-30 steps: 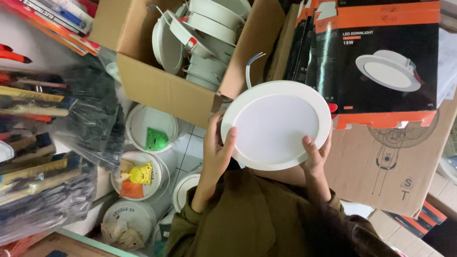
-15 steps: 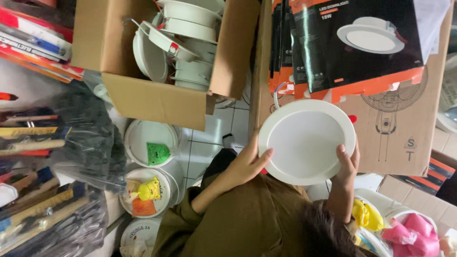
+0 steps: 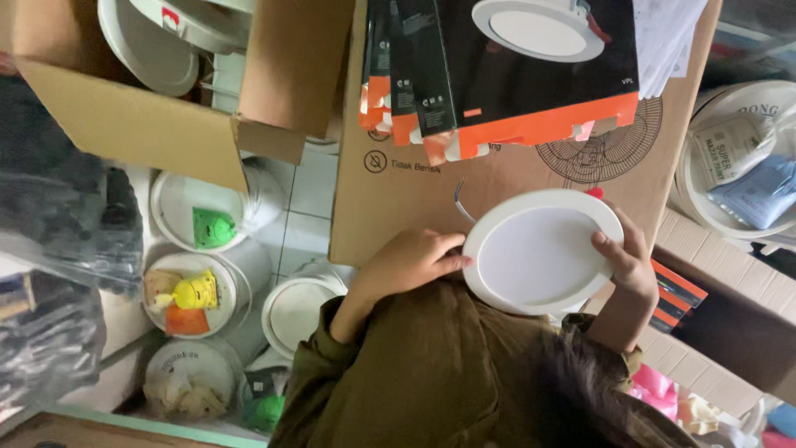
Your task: The person places circular LED downlights into their corresponding cardboard boxes, folding the box flaps to secure the items, and then stacks the boxed lights into a larger shipping carton.
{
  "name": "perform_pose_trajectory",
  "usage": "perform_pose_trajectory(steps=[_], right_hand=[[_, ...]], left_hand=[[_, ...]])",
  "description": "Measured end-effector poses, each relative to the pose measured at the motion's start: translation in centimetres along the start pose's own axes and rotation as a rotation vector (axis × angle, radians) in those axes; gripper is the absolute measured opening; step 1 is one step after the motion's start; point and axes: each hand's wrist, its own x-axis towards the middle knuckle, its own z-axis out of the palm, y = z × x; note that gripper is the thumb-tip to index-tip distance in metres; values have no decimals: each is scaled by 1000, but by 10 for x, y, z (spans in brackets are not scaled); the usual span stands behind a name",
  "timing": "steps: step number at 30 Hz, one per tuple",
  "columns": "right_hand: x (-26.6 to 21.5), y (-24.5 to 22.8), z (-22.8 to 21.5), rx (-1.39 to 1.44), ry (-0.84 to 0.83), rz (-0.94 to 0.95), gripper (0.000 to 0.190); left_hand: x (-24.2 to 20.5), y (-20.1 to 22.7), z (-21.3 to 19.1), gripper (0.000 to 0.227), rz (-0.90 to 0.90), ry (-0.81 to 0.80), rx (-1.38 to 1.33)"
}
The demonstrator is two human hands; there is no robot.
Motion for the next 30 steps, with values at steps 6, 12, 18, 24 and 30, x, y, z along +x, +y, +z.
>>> perform_pose_trajectory(steps=[6,12,18,24,30], right_hand=[[42,-23,0,-349,153,22,45],[63,-50,12,-675,112,-83,43],[75,-77,0,-881,68,-226,65],[103,-80,-10,-481,-1,-377,79],[119,-84,37,-606,74,-514,66]], left_hand=[[48,-8,36,39,-108,279,-135],[68,-15,42,43,-173,340,-128],[52,-18,-4,39,-313,461,-125],[36,-20,-41,27,-115,911,-583],[55,-8,-62,68,15,859,-378]])
